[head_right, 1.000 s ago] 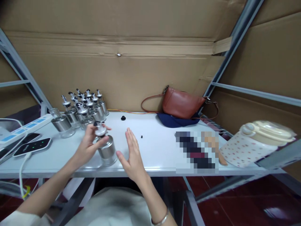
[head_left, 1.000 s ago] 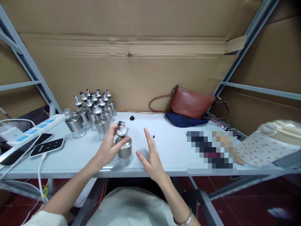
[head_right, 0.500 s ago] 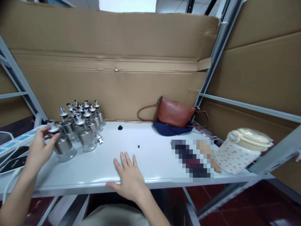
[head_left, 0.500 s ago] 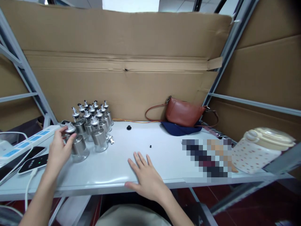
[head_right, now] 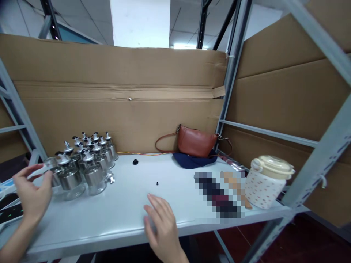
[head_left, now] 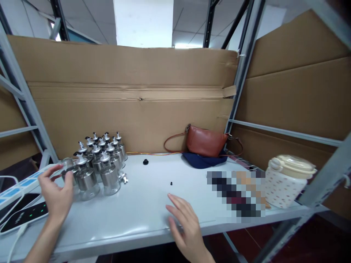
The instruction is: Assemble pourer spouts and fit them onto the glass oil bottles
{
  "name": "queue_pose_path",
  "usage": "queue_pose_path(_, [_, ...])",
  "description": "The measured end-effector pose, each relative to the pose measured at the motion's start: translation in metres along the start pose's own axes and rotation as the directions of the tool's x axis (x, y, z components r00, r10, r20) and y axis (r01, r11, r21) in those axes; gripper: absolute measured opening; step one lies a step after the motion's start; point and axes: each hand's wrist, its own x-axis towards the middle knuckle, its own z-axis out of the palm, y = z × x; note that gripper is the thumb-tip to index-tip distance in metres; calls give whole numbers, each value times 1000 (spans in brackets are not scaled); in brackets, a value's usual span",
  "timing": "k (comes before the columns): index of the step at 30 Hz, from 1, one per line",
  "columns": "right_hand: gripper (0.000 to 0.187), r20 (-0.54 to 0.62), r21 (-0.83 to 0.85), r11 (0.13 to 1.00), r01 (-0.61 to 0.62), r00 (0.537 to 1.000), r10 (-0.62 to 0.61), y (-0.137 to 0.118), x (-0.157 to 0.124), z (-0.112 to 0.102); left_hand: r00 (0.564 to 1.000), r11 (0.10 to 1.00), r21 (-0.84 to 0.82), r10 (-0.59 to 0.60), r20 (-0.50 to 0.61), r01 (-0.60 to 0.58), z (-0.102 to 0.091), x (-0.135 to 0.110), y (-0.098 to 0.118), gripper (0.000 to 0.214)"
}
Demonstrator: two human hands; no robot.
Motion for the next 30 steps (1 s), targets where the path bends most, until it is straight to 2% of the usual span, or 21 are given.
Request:
queue_pose_path(1, [48, -9, -74, 996, -47, 999, 47, 3, -4, -2, 1000, 998, -65, -26, 10, 26, 0, 3, -1, 52])
queue_pose_path(3, [44, 57, -215, 973, -86, 993, 101, 7, -9, -4, 985, 972, -186, -119, 128, 142, 3, 9, -3, 60])
queue_pose_path(5, [39, 176, -301, 952, -51, 979, 108, 6, -13, -2, 946, 944, -196, -215, 242, 265, 8, 13, -5, 61])
queue_pose_path(6, [37, 224, -322, 946, -30, 969, 107, 4, -14, 0, 934, 939, -181, -240, 263, 292, 9, 14, -5, 59])
queue_pose_path(8, [36, 270, -345, 939, -17, 956, 116, -1, -16, 3, 937, 950, -133, -244, 248, 283, 9, 11, -3, 52])
queue_pose_path(12, [36, 228, -355, 934, -38, 965, 126, -6, -19, 6, 951, 958, -63, -266, 157, 279, -3, -6, 11, 49])
queue_pose_path(15, [36, 202, -357, 933, -48, 971, 127, -5, -21, 7, 960, 937, -224, -243, 137, 269, -12, -21, 34, 51])
queue_pose_path(17, [36, 194, -354, 934, -51, 973, 127, -5, -21, 8, 955, 870, -402, -225, 195, 287, -14, -30, 52, 52])
queue_pose_path(19, [36, 184, -353, 934, -56, 975, 128, -5, -22, 8, 929, 798, -488, -234, 287, 352, -13, -40, 69, 52])
queue_pose_path(22, [35, 164, -347, 936, -66, 978, 130, -6, -21, 8, 888, 732, -526, -250, 386, 434, -9, -56, 91, 48])
queue_pose_path(24, [34, 150, -338, 939, -69, 981, 126, -6, -21, 8, 856, 685, -551, -219, 469, 477, -5, -67, 104, 46])
queue_pose_path(28, [34, 132, -325, 943, -68, 984, 116, -5, -22, 9, 758, 594, -581, -75, 648, 556, 4, -84, 129, 41])
queue_pose_path(30, [33, 123, -304, 950, -76, 985, 118, -5, -23, 9, 680, 560, -569, 13, 733, 602, 9, -88, 140, 38])
